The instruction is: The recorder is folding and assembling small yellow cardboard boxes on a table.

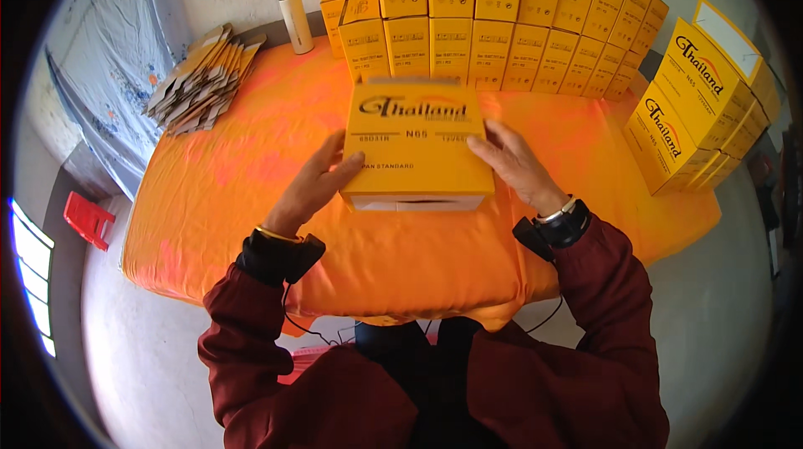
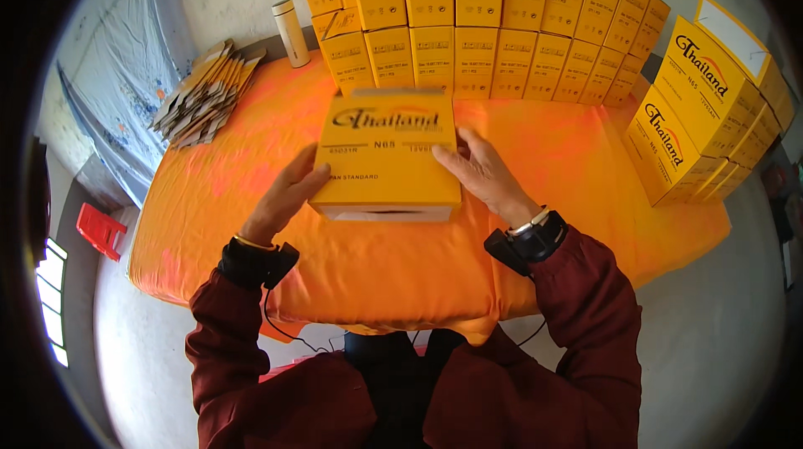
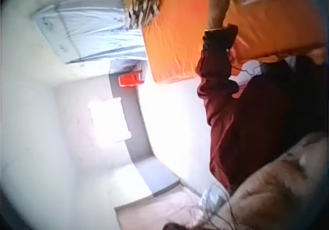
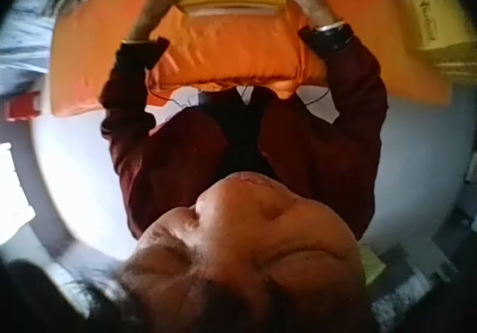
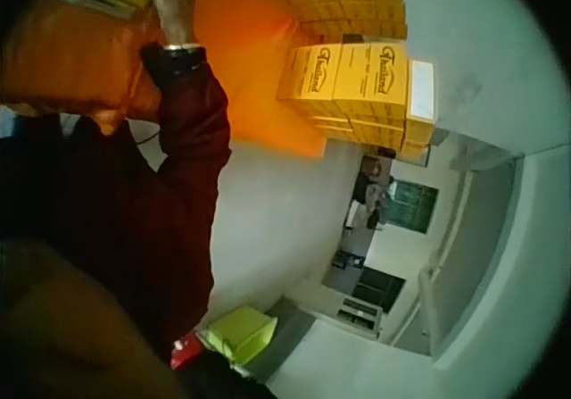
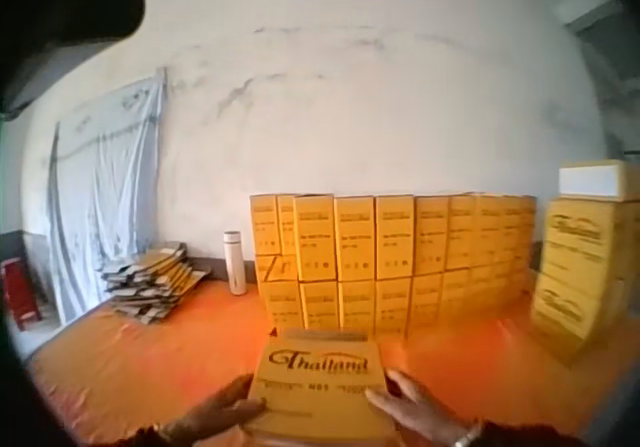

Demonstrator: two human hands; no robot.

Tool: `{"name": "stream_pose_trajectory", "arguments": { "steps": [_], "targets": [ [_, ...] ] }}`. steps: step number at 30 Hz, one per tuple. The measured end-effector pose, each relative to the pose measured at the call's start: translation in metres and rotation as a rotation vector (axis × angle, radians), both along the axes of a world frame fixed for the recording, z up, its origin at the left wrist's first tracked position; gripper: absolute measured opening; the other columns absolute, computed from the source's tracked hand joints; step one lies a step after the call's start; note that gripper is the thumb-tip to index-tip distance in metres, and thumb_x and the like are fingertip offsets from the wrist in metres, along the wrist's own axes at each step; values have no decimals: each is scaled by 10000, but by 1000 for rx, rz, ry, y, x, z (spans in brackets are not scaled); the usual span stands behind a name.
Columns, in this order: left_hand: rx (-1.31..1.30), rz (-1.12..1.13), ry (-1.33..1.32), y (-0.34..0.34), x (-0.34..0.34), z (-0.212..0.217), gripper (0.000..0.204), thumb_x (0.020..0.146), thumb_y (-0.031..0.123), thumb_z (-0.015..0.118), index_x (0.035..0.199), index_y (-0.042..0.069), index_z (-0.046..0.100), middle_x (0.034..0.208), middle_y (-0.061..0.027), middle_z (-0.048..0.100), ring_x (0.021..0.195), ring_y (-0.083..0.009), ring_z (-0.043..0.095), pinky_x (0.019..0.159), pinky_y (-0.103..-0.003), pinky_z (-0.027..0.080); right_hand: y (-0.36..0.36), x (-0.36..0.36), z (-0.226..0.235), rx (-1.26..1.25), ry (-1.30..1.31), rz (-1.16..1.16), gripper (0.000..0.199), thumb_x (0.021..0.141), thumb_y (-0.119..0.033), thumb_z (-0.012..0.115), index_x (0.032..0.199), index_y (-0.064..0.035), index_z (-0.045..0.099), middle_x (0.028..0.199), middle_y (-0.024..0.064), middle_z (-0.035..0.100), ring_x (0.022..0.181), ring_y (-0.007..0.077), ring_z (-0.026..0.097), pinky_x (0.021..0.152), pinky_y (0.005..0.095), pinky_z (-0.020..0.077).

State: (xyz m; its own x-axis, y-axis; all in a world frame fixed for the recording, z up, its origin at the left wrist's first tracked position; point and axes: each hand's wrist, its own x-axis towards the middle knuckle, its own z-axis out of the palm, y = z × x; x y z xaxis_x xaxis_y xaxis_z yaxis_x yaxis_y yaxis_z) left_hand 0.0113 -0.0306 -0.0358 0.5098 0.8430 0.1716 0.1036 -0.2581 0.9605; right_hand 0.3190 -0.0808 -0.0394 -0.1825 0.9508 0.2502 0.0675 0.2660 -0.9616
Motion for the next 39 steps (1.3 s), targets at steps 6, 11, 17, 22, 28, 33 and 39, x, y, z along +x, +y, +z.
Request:
{"name": "stream_pose_trajectory", "arguments": {
  "steps": [6,11,17,22,28,33,39],
  "targets": [
    [155,-9,-292,-7,-4,47,622,868,276,677,1332,24,348,1263,-110,502,1199,-216,463,1013,-361,374,-7,-18,45,322,51,-277,490,892,-272,654,1217,35,455,1199,115,546,1128,173,506,958,329,428],
    [127,-102,-140,28,-21,1,704,809,242,738,1337,43,315,1271,-96,482,1211,-211,448,1032,-372,361,4,-2,-9,45,-204,-142,579,792,-293,763,1155,29,447,1220,132,515,1115,175,506,848,311,482],
    [53,-129,-29,32,-28,1,766,768,249,773,1346,51,311,1273,-85,487,1215,-202,444,1034,-369,360,2,4,6,22,-248,-18,699,771,-360,762,1277,-15,426,1253,117,510,1146,194,496,882,332,460],
    [41,-120,-231,22,-26,24,594,873,246,651,1338,36,348,1275,-80,511,1221,-189,453,1012,-356,382,14,24,16,-11,262,111,695,851,-455,635,1381,-78,388,1280,84,502,1183,197,471,978,384,390],
    [-93,-156,-608,34,-13,41,387,979,175,445,1332,26,388,1278,-91,525,1207,-178,486,974,-317,411,9,-13,43,39,369,41,532,947,-437,474,1359,-102,442,1280,9,518,1175,129,473,991,345,378],
    [-56,-136,-562,24,12,48,378,951,117,478,1315,31,425,1265,-92,536,1180,-179,512,964,-296,416,6,-17,38,22,303,-54,484,960,-401,477,1338,-99,468,1234,-16,545,1132,105,486,947,327,394],
    [-26,-72,-558,17,6,47,424,877,17,508,1296,29,446,1254,-101,538,1164,-201,528,964,-291,420,5,-22,40,10,473,-3,442,962,-359,503,1292,-64,504,1178,0,578,1080,112,522,934,292,401]
  ]
}}
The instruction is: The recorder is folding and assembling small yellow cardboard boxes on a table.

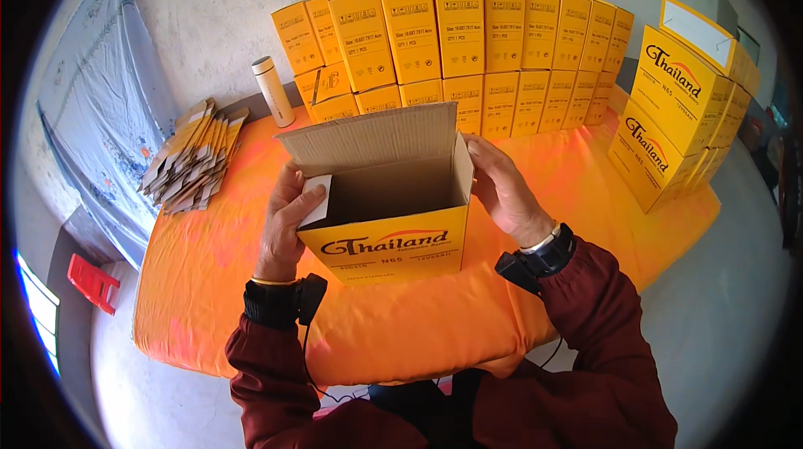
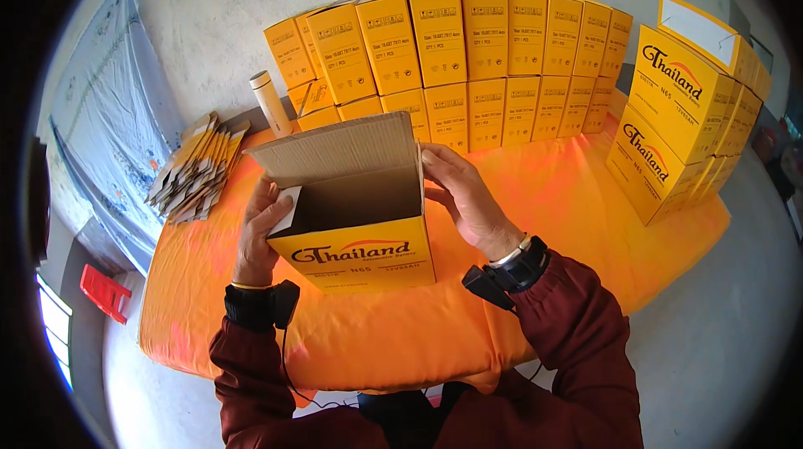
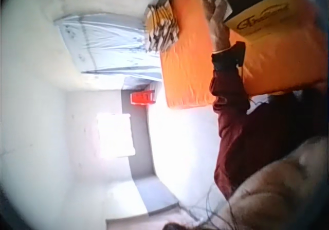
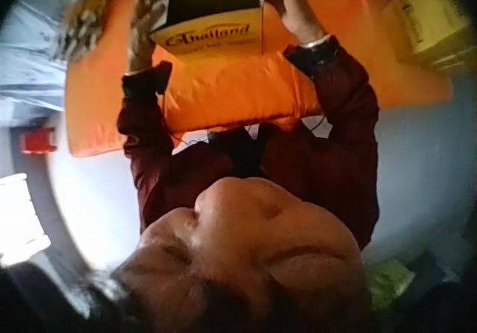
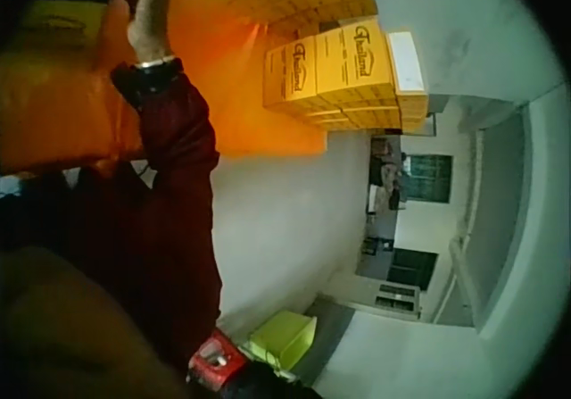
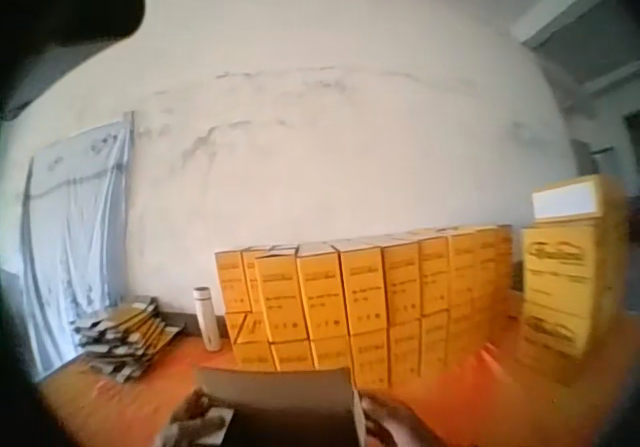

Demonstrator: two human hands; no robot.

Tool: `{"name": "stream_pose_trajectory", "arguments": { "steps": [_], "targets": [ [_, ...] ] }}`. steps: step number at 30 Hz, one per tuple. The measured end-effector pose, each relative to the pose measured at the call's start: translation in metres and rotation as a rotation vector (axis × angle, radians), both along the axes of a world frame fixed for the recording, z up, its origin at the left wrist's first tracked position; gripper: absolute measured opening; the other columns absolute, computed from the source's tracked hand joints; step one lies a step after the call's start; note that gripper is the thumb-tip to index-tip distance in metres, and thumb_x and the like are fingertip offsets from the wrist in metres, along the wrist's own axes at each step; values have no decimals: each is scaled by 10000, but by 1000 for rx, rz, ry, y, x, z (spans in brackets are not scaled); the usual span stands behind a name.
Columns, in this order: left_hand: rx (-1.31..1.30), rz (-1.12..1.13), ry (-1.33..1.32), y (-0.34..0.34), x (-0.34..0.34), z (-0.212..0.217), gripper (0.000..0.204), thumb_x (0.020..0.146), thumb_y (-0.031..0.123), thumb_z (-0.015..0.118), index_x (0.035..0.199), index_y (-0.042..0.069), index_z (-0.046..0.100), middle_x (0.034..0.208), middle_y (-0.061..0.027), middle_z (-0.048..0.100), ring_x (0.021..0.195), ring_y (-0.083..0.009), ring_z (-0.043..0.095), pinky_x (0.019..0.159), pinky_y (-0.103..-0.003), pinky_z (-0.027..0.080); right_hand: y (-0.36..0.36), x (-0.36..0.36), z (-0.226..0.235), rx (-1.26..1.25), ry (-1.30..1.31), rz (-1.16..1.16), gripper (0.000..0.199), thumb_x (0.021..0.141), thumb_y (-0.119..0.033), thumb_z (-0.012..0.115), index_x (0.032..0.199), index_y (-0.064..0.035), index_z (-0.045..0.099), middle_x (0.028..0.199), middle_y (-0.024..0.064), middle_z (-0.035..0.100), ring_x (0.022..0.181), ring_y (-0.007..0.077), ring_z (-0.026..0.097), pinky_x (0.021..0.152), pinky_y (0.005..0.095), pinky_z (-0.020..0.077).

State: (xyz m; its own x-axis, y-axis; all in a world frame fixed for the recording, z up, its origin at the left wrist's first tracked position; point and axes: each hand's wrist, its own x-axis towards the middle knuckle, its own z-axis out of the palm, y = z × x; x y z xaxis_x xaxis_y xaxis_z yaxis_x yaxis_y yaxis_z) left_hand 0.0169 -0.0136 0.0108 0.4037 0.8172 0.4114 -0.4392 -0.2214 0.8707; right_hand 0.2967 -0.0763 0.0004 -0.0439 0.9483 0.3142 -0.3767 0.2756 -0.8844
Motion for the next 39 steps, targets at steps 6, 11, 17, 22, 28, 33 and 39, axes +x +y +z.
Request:
{"name": "stream_pose_trajectory", "arguments": {
  "steps": [6,11,17,22,28,33,39],
  "targets": [
    [-78,42,-79,-13,0,0,438,840,-20,502,1272,27,444,1272,-113,521,1170,-212,519,961,-299,424,-2,-5,-1,-16,72,15,375,946,-339,560,1211,-74,549,1098,-19,601,1032,86,541,912,279,409],
    [75,171,-80,-9,-9,-7,446,824,-46,503,1259,28,444,1296,-118,498,1213,-207,470,1005,-320,387,-4,0,0,-28,75,79,436,948,-323,549,1264,-24,510,1145,27,595,1065,121,537,948,287,407],
    [103,178,22,-18,-7,5,490,810,-80,499,1277,62,457,1321,-108,469,1262,-200,414,1054,-329,336,-6,-2,3,-38,81,105,418,940,-301,566,1250,-25,511,1132,29,595,1058,116,540,941,285,412],
    [131,136,-60,-27,7,18,473,809,-95,495,1251,72,496,1324,-102,462,1276,-200,398,1062,-328,324,-5,-8,2,19,3,91,375,927,-204,575,1249,-30,494,1140,40,587,1054,122,542,924,284,421],
    [94,11,-16,-1,-17,-8,348,849,-76,510,1165,59,568,1157,-70,584,1105,-150,535,949,-279,424,-5,-14,-1,220,-154,-56,349,915,-115,552,1239,-36,449,1178,69,565,1080,143,532,925,291,419],
    [116,-29,-38,4,-21,-14,179,869,-54,536,1000,49,603,1004,-32,641,932,-103,598,834,-241,478,-16,-22,10,366,-231,-124,328,902,-131,557,1198,-46,444,1230,100,530,1112,160,518,949,310,407],
    [42,221,-14,-10,2,-4,116,868,-10,560,966,27,609,1088,-64,620,950,-116,594,838,-264,481,-12,-8,15,353,-296,-43,318,876,-179,568,1154,-58,472,1294,121,468,1138,189,509,968,331,406]
  ]
}}
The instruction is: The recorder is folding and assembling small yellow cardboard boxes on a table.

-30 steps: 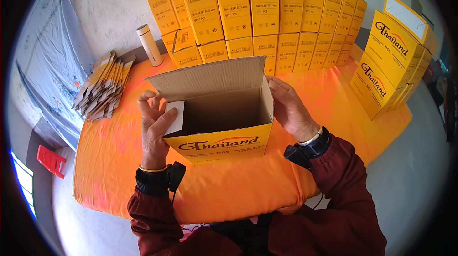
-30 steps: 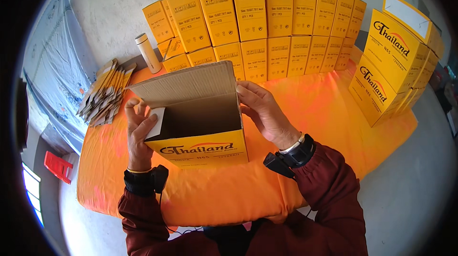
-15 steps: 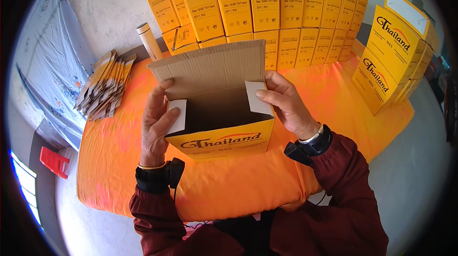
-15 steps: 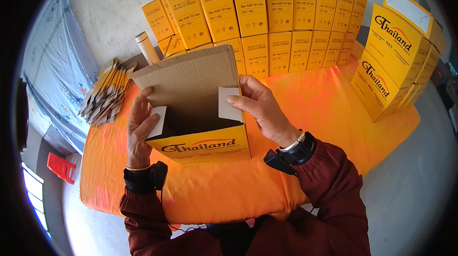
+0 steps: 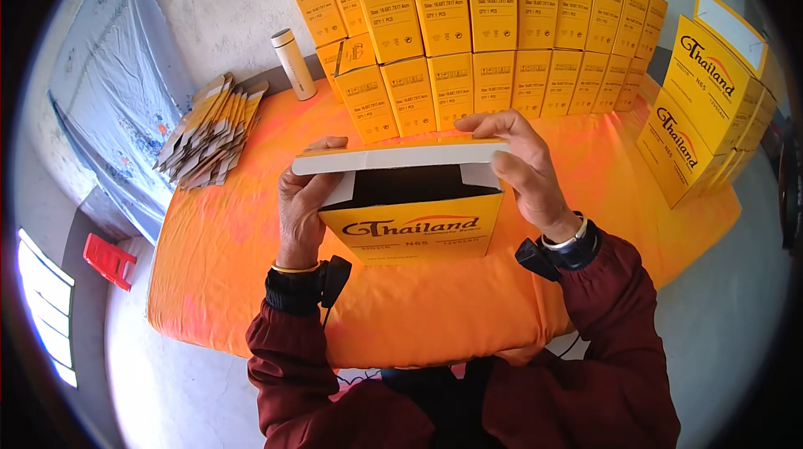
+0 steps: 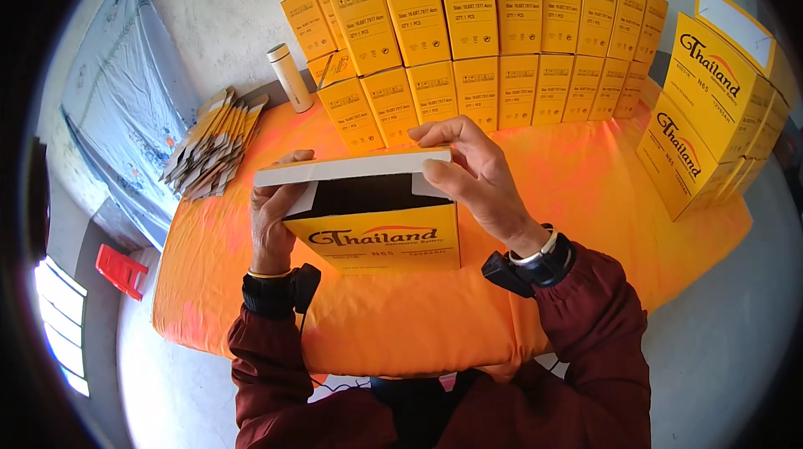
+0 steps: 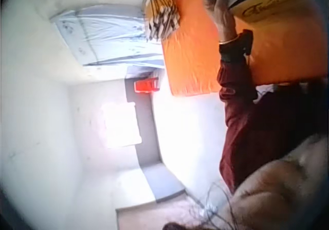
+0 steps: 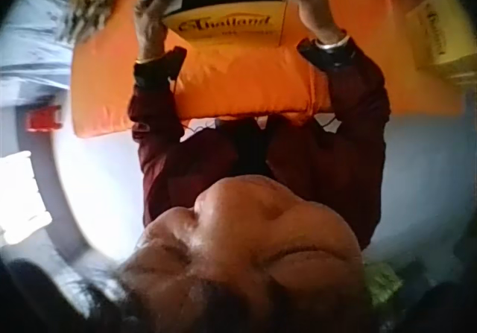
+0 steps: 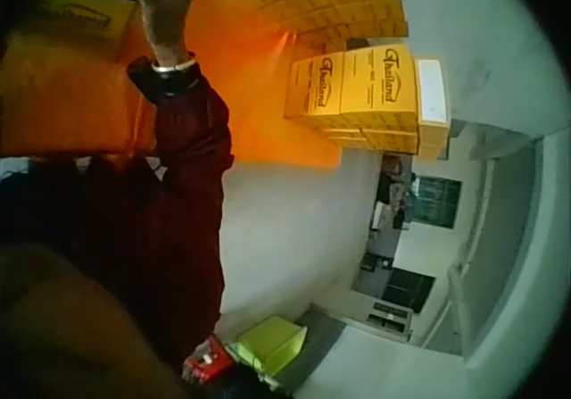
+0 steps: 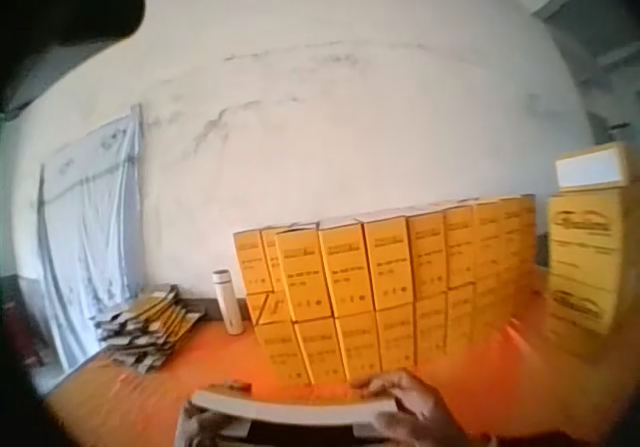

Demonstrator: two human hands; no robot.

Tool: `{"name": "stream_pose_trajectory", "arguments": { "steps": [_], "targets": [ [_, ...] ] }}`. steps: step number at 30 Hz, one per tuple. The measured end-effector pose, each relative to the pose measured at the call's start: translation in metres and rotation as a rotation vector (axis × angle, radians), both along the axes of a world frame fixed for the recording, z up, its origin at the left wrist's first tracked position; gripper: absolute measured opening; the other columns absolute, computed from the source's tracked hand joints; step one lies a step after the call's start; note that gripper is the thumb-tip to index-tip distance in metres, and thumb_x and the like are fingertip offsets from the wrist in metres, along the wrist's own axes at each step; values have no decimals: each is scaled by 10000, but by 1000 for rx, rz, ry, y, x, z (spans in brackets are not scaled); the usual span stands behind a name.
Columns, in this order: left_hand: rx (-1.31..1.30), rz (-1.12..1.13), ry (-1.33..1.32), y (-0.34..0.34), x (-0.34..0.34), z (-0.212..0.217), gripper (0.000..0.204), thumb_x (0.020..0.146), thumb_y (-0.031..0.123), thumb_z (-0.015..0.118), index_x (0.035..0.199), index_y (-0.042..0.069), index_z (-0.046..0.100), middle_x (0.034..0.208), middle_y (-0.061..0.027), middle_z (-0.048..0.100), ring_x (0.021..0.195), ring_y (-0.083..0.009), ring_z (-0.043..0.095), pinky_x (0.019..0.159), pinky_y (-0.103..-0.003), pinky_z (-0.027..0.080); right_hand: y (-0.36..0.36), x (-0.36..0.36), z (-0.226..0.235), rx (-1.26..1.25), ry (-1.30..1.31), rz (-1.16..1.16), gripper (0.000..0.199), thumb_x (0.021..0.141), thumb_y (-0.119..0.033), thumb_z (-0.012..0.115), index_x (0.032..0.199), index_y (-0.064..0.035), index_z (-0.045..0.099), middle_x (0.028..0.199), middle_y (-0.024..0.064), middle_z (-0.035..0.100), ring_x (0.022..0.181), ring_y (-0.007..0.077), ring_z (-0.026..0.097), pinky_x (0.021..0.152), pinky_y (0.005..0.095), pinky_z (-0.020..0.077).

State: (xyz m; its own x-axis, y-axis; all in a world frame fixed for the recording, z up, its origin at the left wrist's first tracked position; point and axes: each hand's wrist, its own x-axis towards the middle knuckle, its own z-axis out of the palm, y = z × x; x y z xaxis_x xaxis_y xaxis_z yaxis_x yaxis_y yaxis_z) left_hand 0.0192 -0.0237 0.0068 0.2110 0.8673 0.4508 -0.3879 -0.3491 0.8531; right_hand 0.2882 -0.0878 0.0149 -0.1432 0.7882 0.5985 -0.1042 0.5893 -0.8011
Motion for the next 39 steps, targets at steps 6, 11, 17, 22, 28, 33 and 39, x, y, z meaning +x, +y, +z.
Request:
{"name": "stream_pose_trajectory", "arguments": {
  "steps": [6,11,17,22,28,33,39],
  "targets": [
    [97,161,-170,15,-21,-11,225,863,75,601,1067,-12,635,1273,-105,533,1127,-171,529,922,-324,449,2,-10,-1,-129,29,43,333,874,-214,557,1154,-46,488,1287,116,469,1136,197,513,968,355,413],
    [211,82,-55,-2,-16,18,250,861,103,610,1082,-13,626,1311,-122,505,1220,-218,464,985,-366,405,17,2,-14,32,-48,21,329,840,-192,565,1130,-36,548,1207,114,530,1134,212,509,987,382,384],
    [425,35,489,-4,-23,19,337,858,189,638,1144,12,615,1331,-142,495,1245,-250,451,1017,-375,370,13,4,-10,238,-266,-61,289,791,-147,583,1059,-49,631,1149,106,565,1131,220,498,999,377,350],
    [315,42,319,12,-25,16,336,868,253,643,1106,14,642,1319,-146,508,1226,-245,468,1009,-362,373,16,8,-6,245,-299,-45,286,793,-161,587,1054,-56,637,1162,98,560,1122,209,501,989,367,359],
    [388,-50,390,25,-29,9,326,891,267,619,1094,13,647,1258,-135,543,1185,-232,493,982,-347,390,12,12,-2,192,-258,11,300,789,-173,594,1056,-44,635,1171,103,551,1113,207,502,977,361,370],
    [450,-13,405,26,-27,9,318,901,261,610,1089,7,646,1198,-123,560,1146,-224,507,963,-345,400,5,13,0,145,-231,25,308,784,-177,596,1054,-33,633,1164,107,548,1108,208,503,976,359,371],
    [481,10,373,19,-26,4,300,889,233,627,1081,3,652,1168,-116,561,1131,-227,509,955,-353,406,3,14,2,149,-249,13,298,787,-188,588,1036,-30,633,1152,107,551,1098,211,507,973,363,373]
  ]
}}
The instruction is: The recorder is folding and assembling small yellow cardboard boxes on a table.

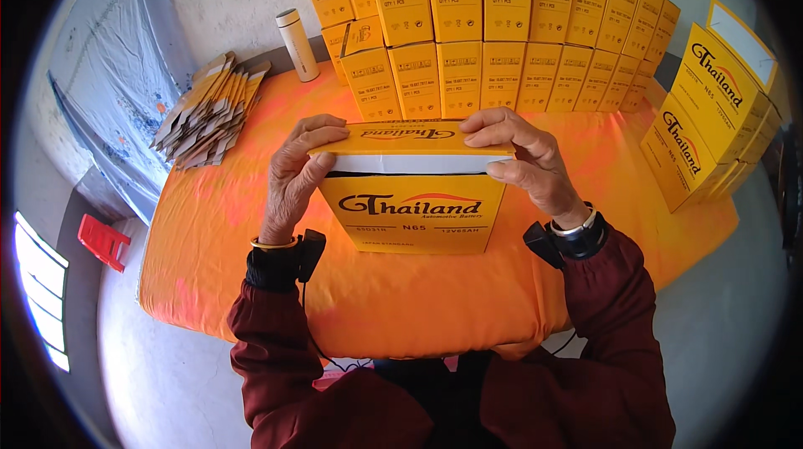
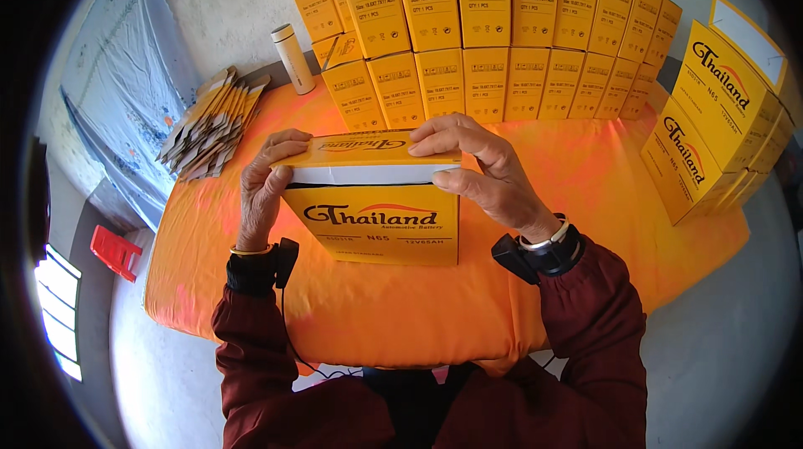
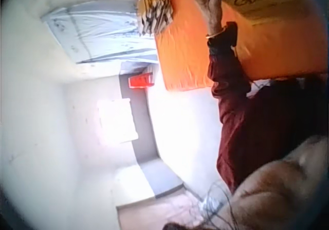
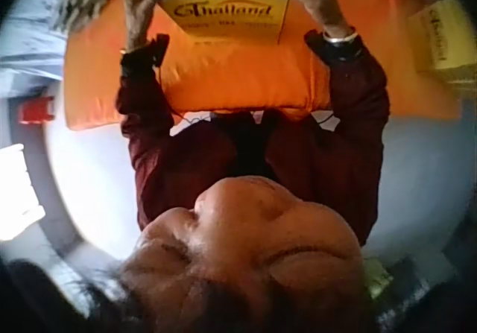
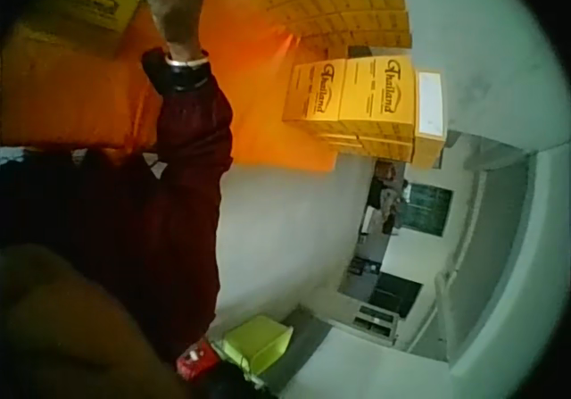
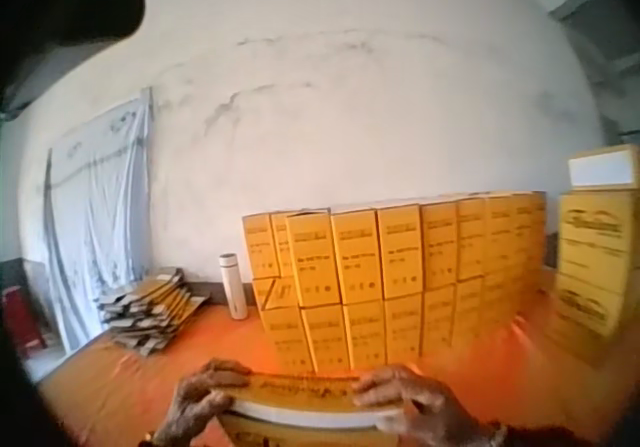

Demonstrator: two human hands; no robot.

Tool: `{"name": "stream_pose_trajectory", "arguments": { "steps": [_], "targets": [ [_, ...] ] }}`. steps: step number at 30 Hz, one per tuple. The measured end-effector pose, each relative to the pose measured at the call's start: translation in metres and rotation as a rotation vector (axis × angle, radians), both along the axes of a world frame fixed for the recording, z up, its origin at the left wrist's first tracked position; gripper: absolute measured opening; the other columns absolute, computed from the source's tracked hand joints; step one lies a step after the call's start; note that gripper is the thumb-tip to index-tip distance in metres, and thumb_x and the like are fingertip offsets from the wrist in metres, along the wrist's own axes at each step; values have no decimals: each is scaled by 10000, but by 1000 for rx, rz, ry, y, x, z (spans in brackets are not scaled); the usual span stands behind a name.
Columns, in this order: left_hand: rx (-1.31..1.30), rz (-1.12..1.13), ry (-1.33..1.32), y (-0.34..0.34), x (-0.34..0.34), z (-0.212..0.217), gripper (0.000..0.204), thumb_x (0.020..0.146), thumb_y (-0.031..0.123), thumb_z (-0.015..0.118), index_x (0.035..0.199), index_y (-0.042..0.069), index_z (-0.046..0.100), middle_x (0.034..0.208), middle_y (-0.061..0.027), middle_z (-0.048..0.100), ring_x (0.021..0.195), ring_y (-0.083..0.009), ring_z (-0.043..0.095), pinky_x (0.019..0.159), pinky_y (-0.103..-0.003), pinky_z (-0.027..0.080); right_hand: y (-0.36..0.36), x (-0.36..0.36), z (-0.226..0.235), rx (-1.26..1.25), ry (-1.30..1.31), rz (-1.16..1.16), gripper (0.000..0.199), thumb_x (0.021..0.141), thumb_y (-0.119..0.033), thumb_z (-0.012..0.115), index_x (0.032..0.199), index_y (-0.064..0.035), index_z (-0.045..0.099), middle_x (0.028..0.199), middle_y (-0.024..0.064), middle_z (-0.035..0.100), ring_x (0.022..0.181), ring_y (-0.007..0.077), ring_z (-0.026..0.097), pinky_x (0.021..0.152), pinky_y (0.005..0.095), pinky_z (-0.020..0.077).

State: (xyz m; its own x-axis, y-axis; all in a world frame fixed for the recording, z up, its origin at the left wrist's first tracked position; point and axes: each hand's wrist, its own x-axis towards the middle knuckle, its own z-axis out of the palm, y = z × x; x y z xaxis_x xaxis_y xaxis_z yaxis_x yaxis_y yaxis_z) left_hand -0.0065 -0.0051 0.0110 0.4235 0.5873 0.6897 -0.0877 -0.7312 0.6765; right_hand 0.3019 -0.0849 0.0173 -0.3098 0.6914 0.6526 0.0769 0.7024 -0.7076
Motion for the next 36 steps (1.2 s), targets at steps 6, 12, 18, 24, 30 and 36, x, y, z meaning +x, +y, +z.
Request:
{"name": "stream_pose_trajectory", "arguments": {
  "steps": [6,12,18,24,30,36],
  "targets": [
    [-17,-20,8,-6,-4,0,263,857,204,653,1035,12,682,1185,-108,549,1168,-237,490,985,-368,382,-2,-1,2,37,-19,13,229,792,-152,574,982,-36,629,1130,108,563,1100,224,506,968,378,378],
    [1,6,43,-11,-10,-4,282,846,257,655,999,24,699,1228,-117,535,1208,-261,471,1019,-413,351,1,-12,-8,198,-90,-24,176,781,-136,685,922,-58,615,1111,105,569,1095,253,505,957,392,383],
    [455,253,405,-38,12,61,537,808,459,657,1166,61,620,1329,-157,477,1271,-348,404,1056,-465,289,9,-16,-20,331,-118,-87,254,742,-169,792,876,-75,599,1099,97,572,1078,271,507,936,398,393],
    [619,282,885,-44,47,62,795,738,491,715,1366,91,436,1405,-161,395,1304,-350,352,1078,-472,248,14,-23,-21,337,-104,-67,218,752,-131,772,877,-74,603,1100,88,575,1078,258,506,935,389,393],
    [374,276,1127,-21,18,51,948,676,339,815,1447,102,318,1406,-147,403,1304,-297,371,1082,-439,270,24,-20,-25,323,-108,-46,183,753,-83,745,872,-71,607,1093,84,574,1074,251,506,940,380,388],
    [-368,-24,391,-1,-15,-26,1013,660,133,854,1460,83,236,1379,-91,423,1270,-205,397,1031,-382,380,27,-6,-26,225,-95,24,161,760,-78,719,876,-67,607,1106,81,574,1093,249,503,954,385,382]
  ]
}}
